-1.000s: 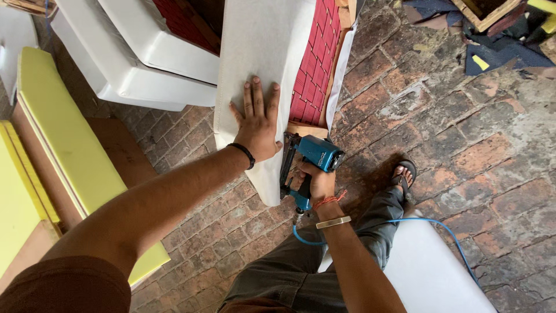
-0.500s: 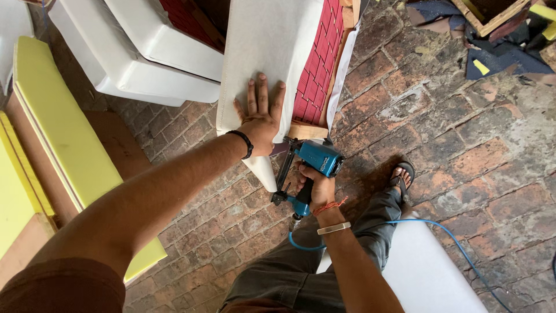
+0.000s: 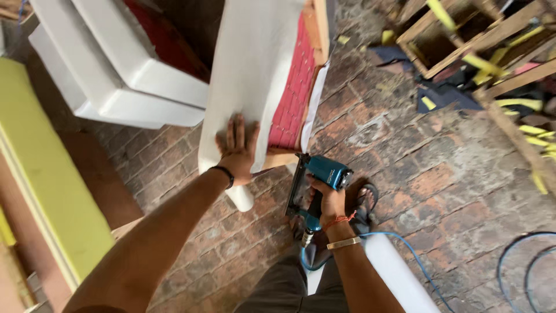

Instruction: The person drapes white fabric over foam-cushioned wooden panels and staples the fabric to the panel frames using a pneumatic staple gun. They smooth and pull the fabric taut, flip and reposition the panels on the work table and floor, and fold the fabric edges around the foam before stapling them down.

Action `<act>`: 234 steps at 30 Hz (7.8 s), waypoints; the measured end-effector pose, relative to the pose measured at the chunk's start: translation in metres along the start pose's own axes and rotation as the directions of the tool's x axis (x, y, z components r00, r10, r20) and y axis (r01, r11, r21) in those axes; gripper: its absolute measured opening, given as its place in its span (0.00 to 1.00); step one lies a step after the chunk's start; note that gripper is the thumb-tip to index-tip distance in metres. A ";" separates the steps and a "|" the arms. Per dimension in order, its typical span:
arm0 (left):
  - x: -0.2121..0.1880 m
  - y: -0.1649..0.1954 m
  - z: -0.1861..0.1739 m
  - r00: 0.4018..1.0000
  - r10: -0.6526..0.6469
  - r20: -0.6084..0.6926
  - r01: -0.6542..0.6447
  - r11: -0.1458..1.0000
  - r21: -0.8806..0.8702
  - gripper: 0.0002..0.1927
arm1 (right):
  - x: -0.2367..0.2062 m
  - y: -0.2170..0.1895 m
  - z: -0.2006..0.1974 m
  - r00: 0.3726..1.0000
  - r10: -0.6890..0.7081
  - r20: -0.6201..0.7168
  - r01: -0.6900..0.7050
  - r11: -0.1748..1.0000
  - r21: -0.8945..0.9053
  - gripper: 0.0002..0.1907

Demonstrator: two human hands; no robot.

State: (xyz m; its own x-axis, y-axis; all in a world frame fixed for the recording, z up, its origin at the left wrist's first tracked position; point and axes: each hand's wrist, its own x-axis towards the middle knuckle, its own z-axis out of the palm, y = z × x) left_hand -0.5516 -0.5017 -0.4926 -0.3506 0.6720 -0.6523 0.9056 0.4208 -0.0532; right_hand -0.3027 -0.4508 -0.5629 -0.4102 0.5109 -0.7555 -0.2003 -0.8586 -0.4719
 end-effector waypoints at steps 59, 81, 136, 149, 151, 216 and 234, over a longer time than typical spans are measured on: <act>0.105 0.037 -0.079 0.603 -0.473 0.643 -0.715 -0.678 0.171 0.30 | 0.337 -0.316 0.367 0.801 0.528 0.283 -0.186 0.668 -0.721 0.15; -0.072 0.003 0.096 0.442 -0.583 0.681 -0.868 -0.471 0.160 0.13 | 0.165 -0.150 0.317 0.877 0.480 0.009 -0.331 0.618 -0.713 0.30; 0.079 0.063 -0.075 0.920 -0.367 -0.141 0.147 0.653 -0.743 0.12 | 0.134 -0.228 0.246 0.480 0.740 0.471 0.795 -0.594 0.124 0.22; 0.085 0.061 -0.061 0.929 -0.193 -0.315 0.019 0.876 -0.481 0.10 | 0.198 -0.193 0.160 -0.102 0.193 0.976 0.818 -0.543 0.192 0.15; 0.085 0.043 -0.067 0.952 -0.127 -0.279 -0.056 0.823 -0.565 0.10 | 0.197 -0.188 0.158 -0.059 0.146 0.988 0.820 -0.557 0.131 0.15; 0.179 0.119 -0.135 0.781 -0.489 -0.388 0.399 0.869 -0.293 0.53 | 0.154 -0.520 -0.149 0.535 -0.844 0.026 0.041 -0.005 -0.999 0.58; 0.196 0.099 -0.141 0.781 -0.492 -0.384 0.403 0.867 -0.292 0.51 | 0.198 -0.250 0.027 0.808 -0.270 0.524 0.420 0.887 -0.190 0.13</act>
State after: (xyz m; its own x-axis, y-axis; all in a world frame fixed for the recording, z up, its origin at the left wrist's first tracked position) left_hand -0.5643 -0.2425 -0.5190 -0.8114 0.5519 -0.1926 0.5745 0.8137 -0.0885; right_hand -0.3583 -0.1357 -0.5819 -0.7435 0.6223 -0.2447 -0.1806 -0.5392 -0.8226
